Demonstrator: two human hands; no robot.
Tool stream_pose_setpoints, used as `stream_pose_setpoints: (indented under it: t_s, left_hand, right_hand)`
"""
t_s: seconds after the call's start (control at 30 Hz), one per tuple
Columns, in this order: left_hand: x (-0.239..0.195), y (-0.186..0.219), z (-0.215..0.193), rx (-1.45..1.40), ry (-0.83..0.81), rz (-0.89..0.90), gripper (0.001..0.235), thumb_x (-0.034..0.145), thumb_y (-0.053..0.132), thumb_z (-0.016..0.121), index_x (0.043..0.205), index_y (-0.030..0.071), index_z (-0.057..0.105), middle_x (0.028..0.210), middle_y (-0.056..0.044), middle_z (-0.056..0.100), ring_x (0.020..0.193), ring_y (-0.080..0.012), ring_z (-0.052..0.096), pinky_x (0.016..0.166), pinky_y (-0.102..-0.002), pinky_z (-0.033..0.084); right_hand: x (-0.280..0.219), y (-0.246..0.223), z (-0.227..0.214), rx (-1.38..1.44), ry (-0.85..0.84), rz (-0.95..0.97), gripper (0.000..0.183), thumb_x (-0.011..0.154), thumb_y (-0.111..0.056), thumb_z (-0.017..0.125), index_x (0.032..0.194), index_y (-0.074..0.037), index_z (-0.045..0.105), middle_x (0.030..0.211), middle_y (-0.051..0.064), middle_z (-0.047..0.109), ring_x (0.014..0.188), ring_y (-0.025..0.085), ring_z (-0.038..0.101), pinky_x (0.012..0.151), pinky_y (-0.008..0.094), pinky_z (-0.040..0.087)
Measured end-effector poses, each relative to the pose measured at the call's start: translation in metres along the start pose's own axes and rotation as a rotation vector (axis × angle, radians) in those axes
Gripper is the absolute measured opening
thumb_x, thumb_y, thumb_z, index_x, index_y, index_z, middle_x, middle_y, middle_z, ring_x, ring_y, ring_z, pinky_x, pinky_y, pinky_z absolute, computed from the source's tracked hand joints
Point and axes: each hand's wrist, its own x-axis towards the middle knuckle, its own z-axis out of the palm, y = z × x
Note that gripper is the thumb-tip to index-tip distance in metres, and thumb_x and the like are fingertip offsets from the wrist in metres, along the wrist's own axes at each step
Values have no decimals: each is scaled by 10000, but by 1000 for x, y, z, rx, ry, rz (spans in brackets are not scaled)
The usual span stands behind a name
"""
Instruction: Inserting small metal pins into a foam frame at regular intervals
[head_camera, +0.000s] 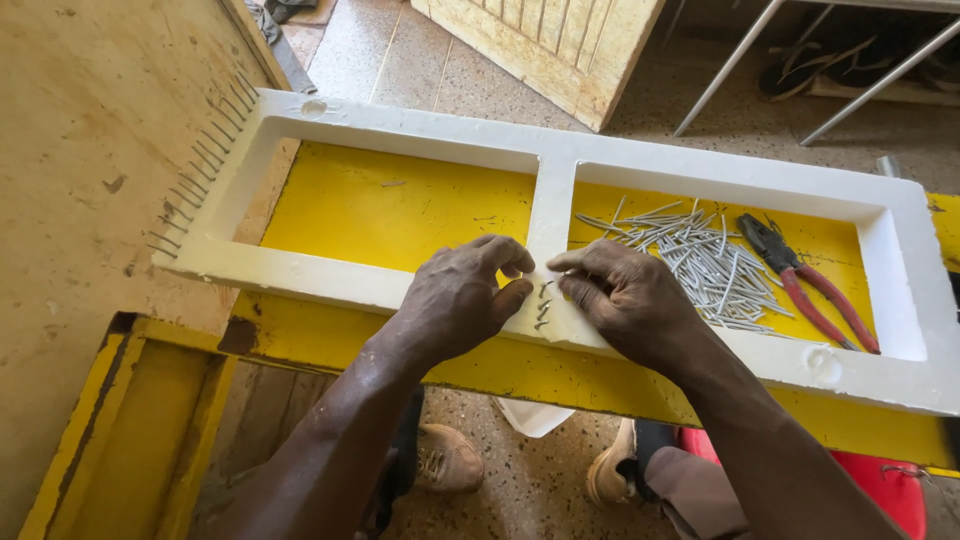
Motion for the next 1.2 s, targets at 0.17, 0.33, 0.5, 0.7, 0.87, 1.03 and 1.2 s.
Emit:
stream_pose_setpoints:
  t_s: [0.17, 0.33, 0.5, 0.7, 0.87, 1.03, 1.2]
  left_hand:
    - [-3, 8, 0, 19, -4, 49, 298, 1000, 238, 643, 1279, 252, 749, 1121, -99, 744, 1019, -359, 764, 931, -498, 575]
    - [3, 1, 12, 42, -24, 31, 298, 998, 306, 632, 1264, 354, 758, 1162, -57, 718, 1046, -414, 742, 947, -569, 583]
    - [6, 4, 11, 59, -46, -66, 296, 999, 369, 618, 1233, 411, 794, 1064, -39, 754, 1030, -373, 766, 914, -510, 612]
    - [8, 5, 10, 26, -60, -102, 302, 984, 341, 647, 1230, 374, 819, 1012, -58, 802, 1018, -349, 784, 912, -481, 625]
    - [8, 3, 8, 2, -63, -114, 313, 972, 339, 663, 1239, 358, 824, 1011, -78, 824, 1045, -355, 784, 909, -502, 630]
    - [8, 12, 8, -4, -77, -113, 332, 967, 304, 659, 1249, 332, 831, 1023, -111, 839, 1077, -368, 785, 921, -518, 638]
    - [8, 13, 8, -3, -71, -110, 329, 969, 308, 665, 1252, 308, 834, 1021, -127, 846, 1085, -367, 791, 920, -525, 643]
  right_hand:
    - [-1, 6, -13, -120, 123, 72, 210, 1001, -309, 700, 1147, -232, 831, 983, 101, 777, 1006, 310, 755, 886, 472, 601]
    - [-7, 24, -15, -145, 118, 58, 199, 959, -298, 724, 1093, -207, 839, 989, 135, 798, 1041, 360, 761, 924, 488, 604]
    - [-14, 16, -27, -146, 38, 185, 235, 981, -347, 664, 1106, -250, 838, 1004, 108, 809, 1055, 342, 767, 942, 481, 602]
    - [-25, 55, -98, -212, 230, 410, 241, 1010, -315, 648, 1144, -214, 823, 1032, 100, 802, 1057, 322, 757, 992, 484, 563]
    - [-59, 102, -149, -419, 217, 684, 340, 921, -409, 688, 1170, -225, 828, 1149, 81, 824, 1191, 319, 727, 1042, 484, 546]
    - [-57, 102, -146, -568, 54, 903, 554, 887, -440, 745, 1383, -192, 753, 1292, 120, 806, 1305, 331, 700, 1102, 485, 515]
    - [-44, 127, -137, -544, 13, 789, 615, 881, -399, 718, 1464, -205, 685, 1361, 149, 762, 1353, 387, 656, 1127, 536, 508]
